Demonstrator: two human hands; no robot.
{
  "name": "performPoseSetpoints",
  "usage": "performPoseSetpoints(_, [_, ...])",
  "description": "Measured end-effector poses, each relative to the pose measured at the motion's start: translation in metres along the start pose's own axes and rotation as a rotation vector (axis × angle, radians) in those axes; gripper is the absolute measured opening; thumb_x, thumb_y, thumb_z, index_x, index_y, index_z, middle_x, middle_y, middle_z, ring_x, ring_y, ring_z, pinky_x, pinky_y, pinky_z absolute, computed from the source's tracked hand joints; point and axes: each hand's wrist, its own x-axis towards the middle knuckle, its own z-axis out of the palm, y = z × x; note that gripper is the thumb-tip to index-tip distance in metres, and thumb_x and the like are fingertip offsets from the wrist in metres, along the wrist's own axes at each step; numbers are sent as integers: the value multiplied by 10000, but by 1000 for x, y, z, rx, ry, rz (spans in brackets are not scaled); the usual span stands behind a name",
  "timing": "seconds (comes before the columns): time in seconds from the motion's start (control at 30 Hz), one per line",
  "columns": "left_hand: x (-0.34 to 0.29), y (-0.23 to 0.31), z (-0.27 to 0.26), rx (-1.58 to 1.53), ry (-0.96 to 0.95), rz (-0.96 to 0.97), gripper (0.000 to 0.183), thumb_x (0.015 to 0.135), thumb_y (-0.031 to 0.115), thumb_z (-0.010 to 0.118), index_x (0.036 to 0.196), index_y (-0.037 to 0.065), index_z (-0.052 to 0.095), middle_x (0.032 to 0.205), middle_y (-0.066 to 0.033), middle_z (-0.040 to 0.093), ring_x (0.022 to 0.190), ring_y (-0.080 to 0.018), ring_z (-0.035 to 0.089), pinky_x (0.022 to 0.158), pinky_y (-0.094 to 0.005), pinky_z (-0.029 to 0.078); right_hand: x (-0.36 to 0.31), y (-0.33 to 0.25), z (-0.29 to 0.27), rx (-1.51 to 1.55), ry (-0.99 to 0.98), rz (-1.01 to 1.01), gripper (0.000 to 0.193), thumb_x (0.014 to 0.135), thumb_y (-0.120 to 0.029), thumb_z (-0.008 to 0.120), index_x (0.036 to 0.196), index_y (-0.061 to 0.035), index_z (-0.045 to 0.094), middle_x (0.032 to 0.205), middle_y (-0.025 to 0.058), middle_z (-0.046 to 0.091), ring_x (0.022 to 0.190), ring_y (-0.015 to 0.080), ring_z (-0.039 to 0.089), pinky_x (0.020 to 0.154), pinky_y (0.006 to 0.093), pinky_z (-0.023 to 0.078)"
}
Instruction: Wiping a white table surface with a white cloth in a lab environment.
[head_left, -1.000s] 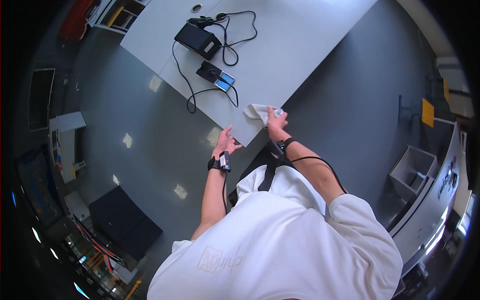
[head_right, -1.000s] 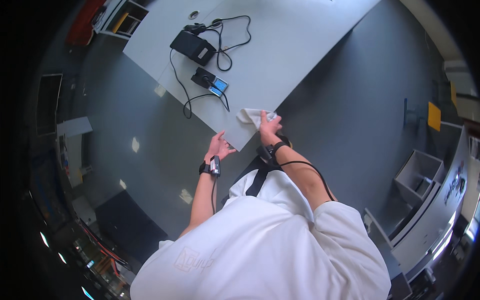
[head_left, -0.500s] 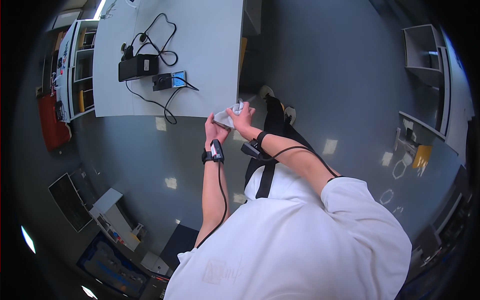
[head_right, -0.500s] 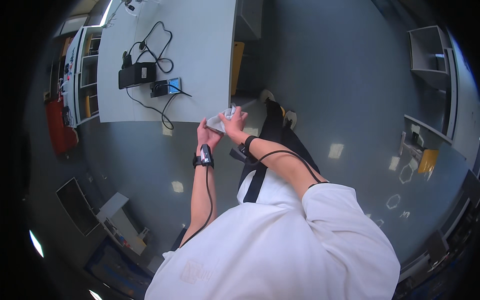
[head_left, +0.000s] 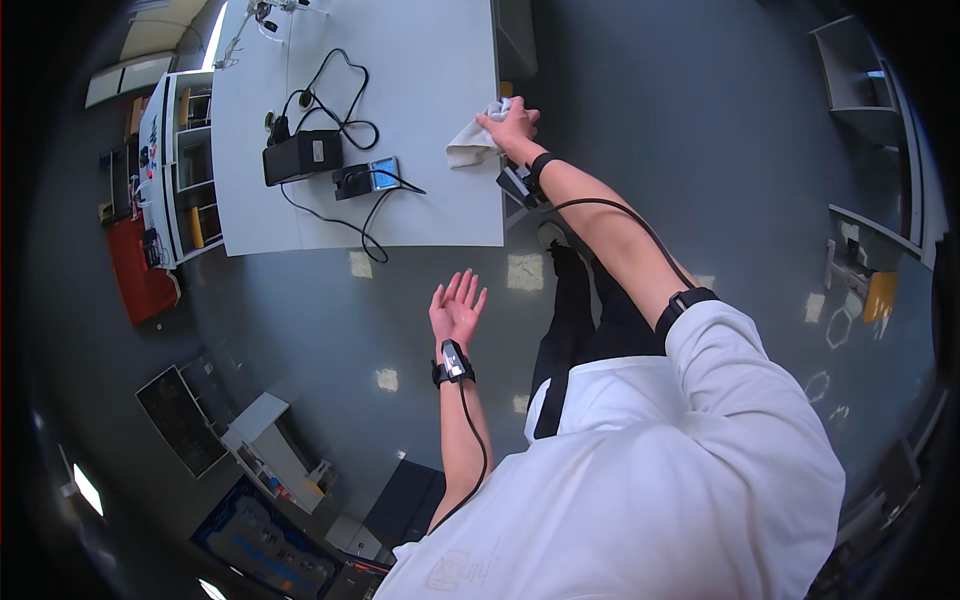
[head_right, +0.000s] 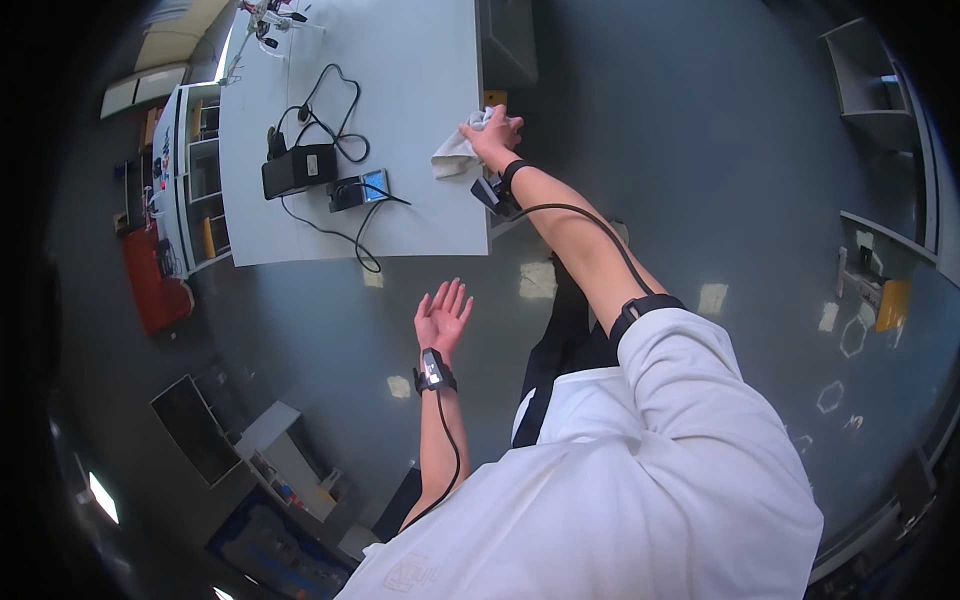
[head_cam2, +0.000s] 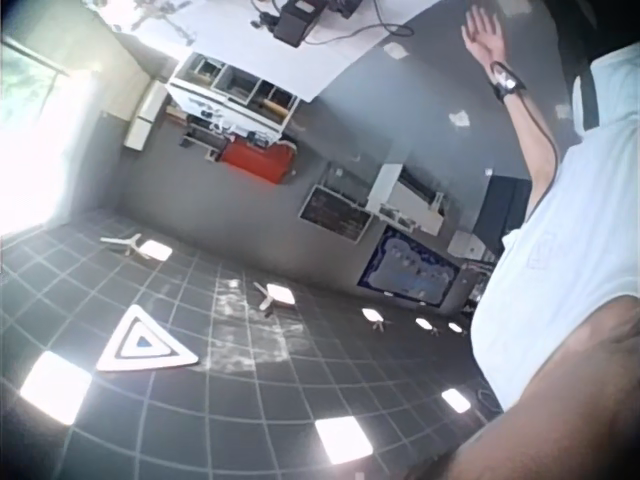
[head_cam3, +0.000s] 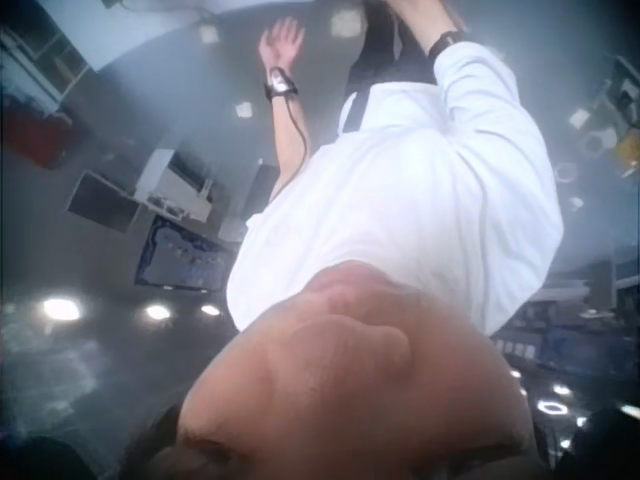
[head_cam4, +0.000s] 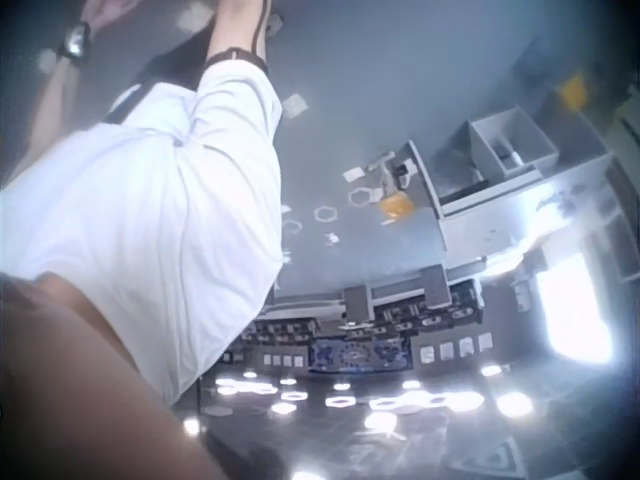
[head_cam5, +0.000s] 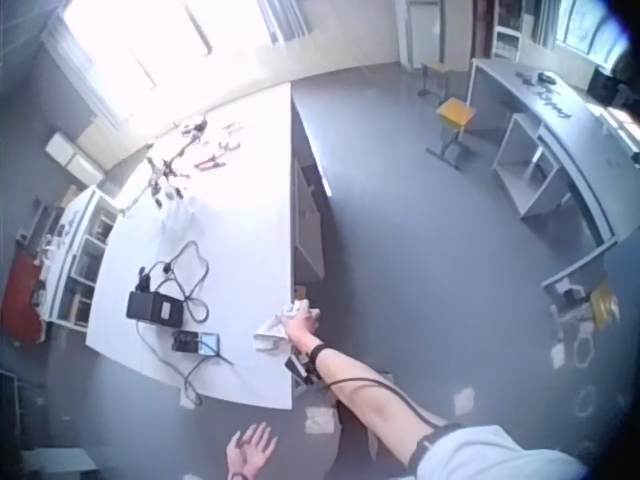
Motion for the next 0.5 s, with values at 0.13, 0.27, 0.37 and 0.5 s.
performPoseSetpoints(0.13, [1,10,-4,34,-18,4,537,927,286,385,1375,12,272,1418,-148,332,1311,-266,325,1061,-486,287,-9,12,6,32,53,-84,717,696,-387,745,1245,-142,355,1232,202,298,1101,419,430,918,463,422])
performPoseSetpoints(0.27, [15,19,-1,70,-61,-29,551,917,280,415,1375,10,271,1437,-139,301,1313,-269,320,1060,-494,285,-45,42,20,1,121,-148,719,680,-378,750,1234,-145,357,1203,193,315,1040,405,451,934,452,384])
performPoseSetpoints(0.37, [27,26,13,158,-52,-43,612,904,289,447,1399,12,219,1469,-130,234,1323,-274,302,1060,-502,279,-79,78,27,28,164,-173,708,663,-373,762,1207,-132,379,1179,200,340,1050,411,428,918,459,376])
performPoseSetpoints(0.5, [46,52,19,135,52,-55,763,877,267,480,1432,30,13,1488,-153,154,1340,-287,269,1064,-503,265,-133,108,37,20,129,-184,688,661,-367,771,1164,-68,408,1081,193,420,998,329,435,863,392,404])
